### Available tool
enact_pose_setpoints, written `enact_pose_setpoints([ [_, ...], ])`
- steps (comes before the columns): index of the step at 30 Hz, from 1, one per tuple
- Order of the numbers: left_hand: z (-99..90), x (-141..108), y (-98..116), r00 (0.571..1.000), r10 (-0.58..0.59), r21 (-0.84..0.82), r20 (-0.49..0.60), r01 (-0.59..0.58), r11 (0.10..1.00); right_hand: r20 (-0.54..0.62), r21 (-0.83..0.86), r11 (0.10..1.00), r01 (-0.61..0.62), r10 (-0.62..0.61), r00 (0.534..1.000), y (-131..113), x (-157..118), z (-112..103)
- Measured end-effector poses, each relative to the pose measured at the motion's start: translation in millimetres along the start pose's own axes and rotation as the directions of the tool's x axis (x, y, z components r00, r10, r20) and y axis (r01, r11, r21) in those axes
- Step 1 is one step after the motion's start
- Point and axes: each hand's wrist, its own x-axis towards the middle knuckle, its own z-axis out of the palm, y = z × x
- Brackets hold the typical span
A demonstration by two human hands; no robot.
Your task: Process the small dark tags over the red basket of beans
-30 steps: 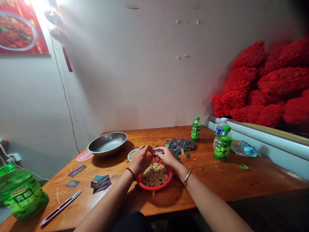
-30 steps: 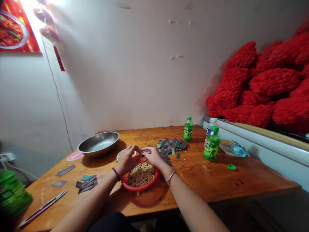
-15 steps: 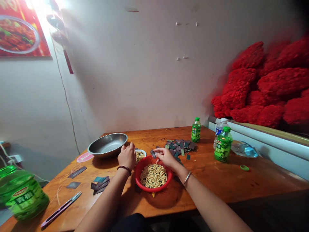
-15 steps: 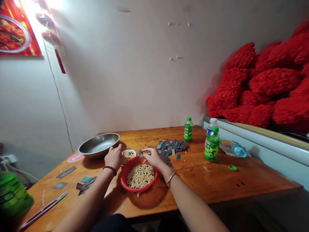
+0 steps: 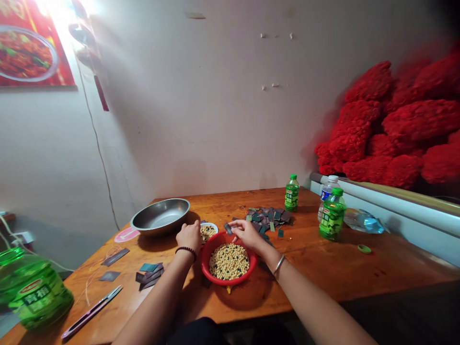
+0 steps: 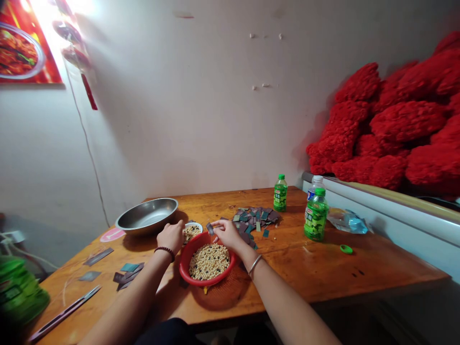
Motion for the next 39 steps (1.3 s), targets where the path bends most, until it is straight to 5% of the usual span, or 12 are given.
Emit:
enact_pose_setpoints([
  [17, 4.7, 1, 0, 0.999, 0.006, -0.058, -0.035, -0.008, 0.998, -0.003, 0.021, 1.000, -0.006, 0.006, 1.000, 2, 0, 0],
  [21, -0.8, -1, 10, 0.974, -0.018, -0.261, -0.224, -0.042, 0.964, 0.001, 0.023, 1.000, -0.004, 0.004, 1.000, 5, 1, -1],
  [25, -3.9, -7, 27, 0.908, 0.082, -0.471, -0.412, -0.289, 0.833, -0.012, 0.031, 0.999, -0.018, 0.019, 1.000, 3, 0, 0],
  [30, -0.3, -15, 38, 0.893, 0.261, -0.373, -0.365, -0.398, 0.838, -0.007, 0.070, 0.997, -0.031, 0.032, 0.999, 1, -1, 0],
  [39, -0.6, -17, 38, 0.890, 0.269, -0.383, -0.368, -0.409, 0.828, -0.021, 0.039, 0.999, -0.035, 0.036, 0.999, 5, 1, -1],
])
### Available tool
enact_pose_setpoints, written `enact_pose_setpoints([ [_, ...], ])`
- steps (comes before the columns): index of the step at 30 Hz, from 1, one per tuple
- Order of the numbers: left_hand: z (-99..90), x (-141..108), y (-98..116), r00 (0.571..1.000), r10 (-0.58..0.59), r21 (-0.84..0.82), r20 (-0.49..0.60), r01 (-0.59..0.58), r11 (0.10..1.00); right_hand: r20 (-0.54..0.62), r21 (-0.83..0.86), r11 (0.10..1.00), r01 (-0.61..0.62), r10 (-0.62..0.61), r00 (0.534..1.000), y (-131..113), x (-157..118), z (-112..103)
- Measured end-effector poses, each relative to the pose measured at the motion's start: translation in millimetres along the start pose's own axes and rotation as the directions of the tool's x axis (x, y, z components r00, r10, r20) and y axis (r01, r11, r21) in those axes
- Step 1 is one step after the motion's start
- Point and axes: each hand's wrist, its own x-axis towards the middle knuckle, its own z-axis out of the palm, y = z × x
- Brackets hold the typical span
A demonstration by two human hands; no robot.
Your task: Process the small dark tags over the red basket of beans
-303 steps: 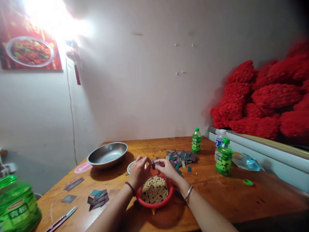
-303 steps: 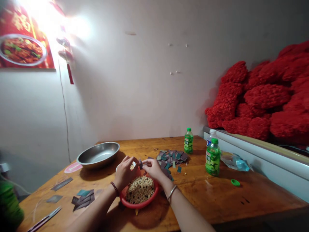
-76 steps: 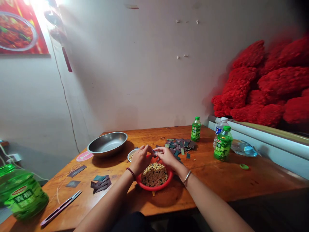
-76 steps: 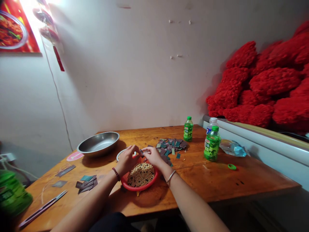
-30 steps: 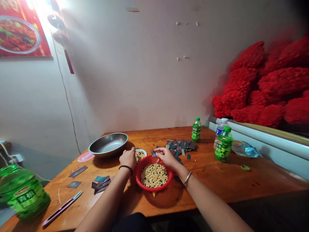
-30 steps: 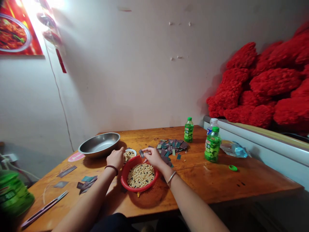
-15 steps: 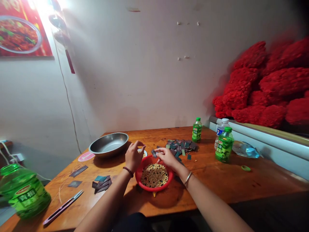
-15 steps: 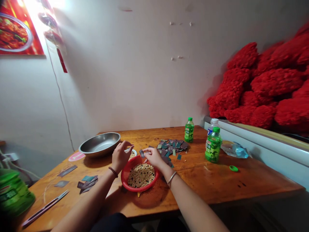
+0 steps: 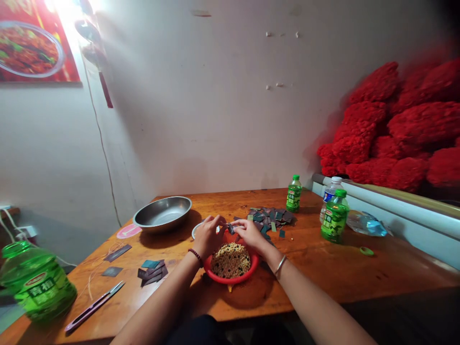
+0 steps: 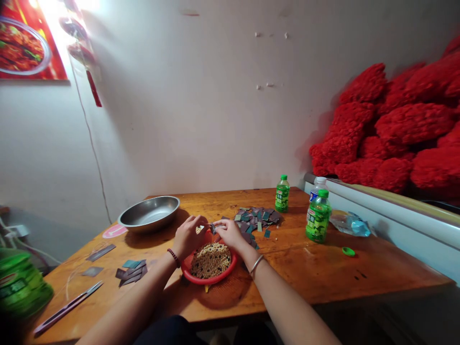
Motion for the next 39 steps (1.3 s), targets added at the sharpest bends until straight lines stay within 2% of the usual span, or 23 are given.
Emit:
enact_pose_setpoints([
  [7, 2.4, 1, -3, 1.000, 0.005, -0.032, 0.013, -0.005, 0.999, -0.016, 0.010, 1.000, -0.017, 0.017, 1.000, -4, -2, 0],
  [15, 7.7, 1, -6, 0.999, 0.045, -0.092, -0.023, -0.047, 0.995, -0.001, 0.013, 1.000, 0.001, -0.001, 1.000, -2, -1, 0],
  [22, 9.9, 1, -7, 1.000, 0.019, -0.069, -0.025, -0.020, 0.997, -0.012, 0.025, 1.000, -0.013, 0.013, 1.000, -2, -1, 0],
  [31, 9.2, 1, -6, 0.998, 0.053, -0.087, 0.022, -0.051, 0.995, -0.006, 0.017, 1.000, -0.007, 0.007, 1.000, -5, -3, 1],
  [36, 10.8, 0, -7, 1.000, 0.021, -0.063, 0.001, -0.021, 0.998, -0.014, 0.014, 1.000, -0.023, 0.023, 1.000, -4, -2, 1],
  [39, 10.3, 0, -7, 0.999, 0.049, -0.093, 0.014, -0.047, 0.995, -0.002, 0.002, 1.000, -0.014, 0.014, 1.000, 0, 0, -1],
])
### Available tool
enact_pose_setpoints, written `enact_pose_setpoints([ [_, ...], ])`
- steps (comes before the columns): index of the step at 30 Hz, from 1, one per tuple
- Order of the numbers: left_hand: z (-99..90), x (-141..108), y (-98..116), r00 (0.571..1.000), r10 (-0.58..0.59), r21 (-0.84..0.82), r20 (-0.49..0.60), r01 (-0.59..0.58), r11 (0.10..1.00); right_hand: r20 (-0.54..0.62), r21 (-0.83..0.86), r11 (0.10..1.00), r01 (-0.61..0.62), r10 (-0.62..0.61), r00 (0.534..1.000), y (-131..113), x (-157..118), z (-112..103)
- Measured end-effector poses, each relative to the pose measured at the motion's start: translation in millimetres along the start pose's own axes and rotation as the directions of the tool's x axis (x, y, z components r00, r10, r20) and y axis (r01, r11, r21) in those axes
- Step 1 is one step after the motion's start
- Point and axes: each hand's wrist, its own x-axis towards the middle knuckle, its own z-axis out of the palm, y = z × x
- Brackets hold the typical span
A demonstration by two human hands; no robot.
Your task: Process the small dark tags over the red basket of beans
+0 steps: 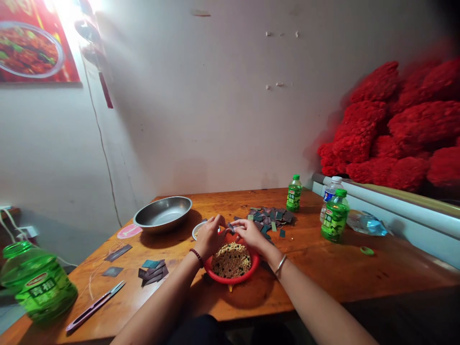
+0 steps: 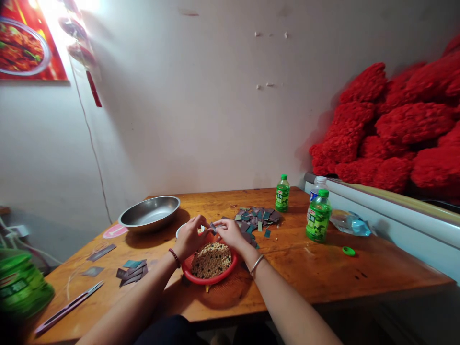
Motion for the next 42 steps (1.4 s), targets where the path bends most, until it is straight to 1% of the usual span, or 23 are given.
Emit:
enact_pose_setpoints([
  [3, -1.2, 0.2, 1.1, 0.999, 0.033, -0.036, 0.036, -0.031, 0.999, 0.014, -0.033, 0.999, 0.013, -0.012, 1.000, 2.4, 0.6, -1.0],
  [7, -2.4, 0.0, 2.8, 1.000, -0.021, 0.021, 0.011, 0.021, 1.000, 0.005, -0.028, 1.000, 0.009, -0.009, 1.000, 1.4, -0.1, -1.1],
  [9, -3.1, -0.1, 3.6, 1.000, -0.026, 0.034, 0.005, 0.026, 0.999, 0.006, -0.022, 1.000, 0.008, -0.007, 1.000, 1.7, 0.1, -1.1],
  [13, -5.0, -0.1, 5.2, 0.999, 0.019, -0.010, 0.031, -0.019, 1.000, 0.021, -0.014, 0.999, 0.030, -0.030, 0.999, 3.8, 1.5, -1.5],
  [20, -6.9, -0.7, 7.9, 0.999, 0.037, 0.035, -0.034, -0.036, 0.999, 0.026, -0.003, 0.999, 0.043, -0.043, 0.999, -1.4, -0.9, -1.2],
  [26, -7.1, -0.2, 7.7, 0.997, 0.080, 0.000, -0.006, -0.080, 0.997, 0.007, -0.038, 0.999, 0.028, -0.028, 1.000, -1.3, -0.9, -0.8],
  [38, -4.9, 0.4, 5.4, 0.999, 0.036, -0.025, 0.012, -0.036, 0.999, 0.021, -0.052, 0.998, 0.045, -0.044, 0.999, -0.5, -0.3, -1.6],
  [42, -5.8, 1.0, 7.0, 0.998, 0.056, -0.057, 0.017, -0.055, 0.997, 0.032, -0.044, 0.997, 0.055, -0.054, 0.998, 1.7, 0.8, -1.8],
])
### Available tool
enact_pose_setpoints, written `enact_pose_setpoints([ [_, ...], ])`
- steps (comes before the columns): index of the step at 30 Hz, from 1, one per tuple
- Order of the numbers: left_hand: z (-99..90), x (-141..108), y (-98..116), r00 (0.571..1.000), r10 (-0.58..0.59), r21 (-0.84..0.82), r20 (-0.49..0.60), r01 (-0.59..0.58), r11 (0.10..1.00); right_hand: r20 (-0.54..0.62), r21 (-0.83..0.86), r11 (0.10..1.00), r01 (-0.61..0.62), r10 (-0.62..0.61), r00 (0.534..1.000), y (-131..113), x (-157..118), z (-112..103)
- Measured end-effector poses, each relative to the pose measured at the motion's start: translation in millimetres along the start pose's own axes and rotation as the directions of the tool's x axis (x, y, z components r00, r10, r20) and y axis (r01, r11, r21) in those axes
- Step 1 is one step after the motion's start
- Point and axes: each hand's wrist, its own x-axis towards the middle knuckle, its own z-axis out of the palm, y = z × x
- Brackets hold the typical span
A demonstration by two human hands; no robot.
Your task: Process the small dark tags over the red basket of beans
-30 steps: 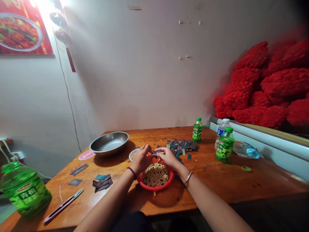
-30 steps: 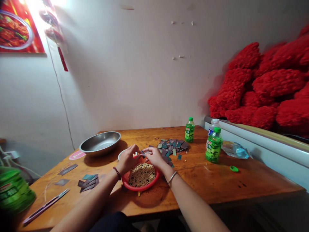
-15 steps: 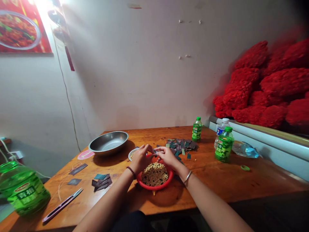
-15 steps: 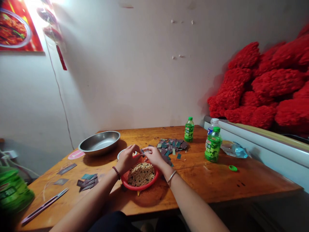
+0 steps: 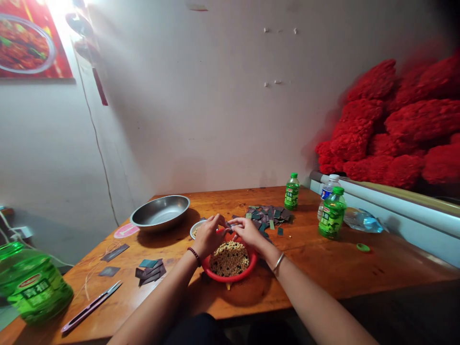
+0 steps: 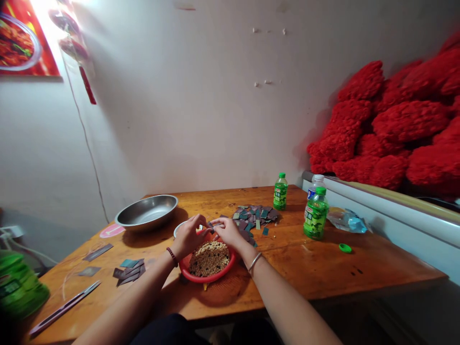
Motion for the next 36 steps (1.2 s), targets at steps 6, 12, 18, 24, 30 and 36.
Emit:
enact_pose_setpoints([
  [6, 0.3, -0.4, -0.3, 0.999, -0.021, 0.046, -0.032, 0.022, 0.999, -0.012, 0.015, 1.000, -0.019, 0.019, 1.000, -1.9, -1.4, 0.7],
  [12, 0.2, -0.1, 1.3, 1.000, -0.009, 0.043, 0.009, 0.008, 0.999, -0.012, 0.032, 0.999, -0.014, 0.014, 1.000, -6.3, -3.1, 1.3],
  [18, -1.6, -0.7, 3.6, 1.000, -0.011, 0.095, -0.013, 0.012, 0.995, -0.007, 0.020, 1.000, -0.014, 0.014, 1.000, -4.8, -2.0, 1.1],
  [24, 0.4, -1.2, 1.6, 1.000, -0.005, 0.100, -0.029, 0.008, 0.995, -0.005, 0.025, 1.000, -0.002, 0.002, 1.000, -2.3, -1.7, 1.0],
  [30, -0.1, -1.6, 2.3, 1.000, 0.011, 0.069, 0.006, -0.012, 0.998, 0.003, 0.034, 0.999, -0.002, 0.002, 1.000, -2.6, -2.3, 1.3],
  [36, 0.3, -1.5, 1.9, 0.999, -0.007, 0.095, -0.033, 0.010, 0.995, -0.002, 0.029, 1.000, -0.012, 0.012, 1.000, -3.8, -2.5, 1.6],
])
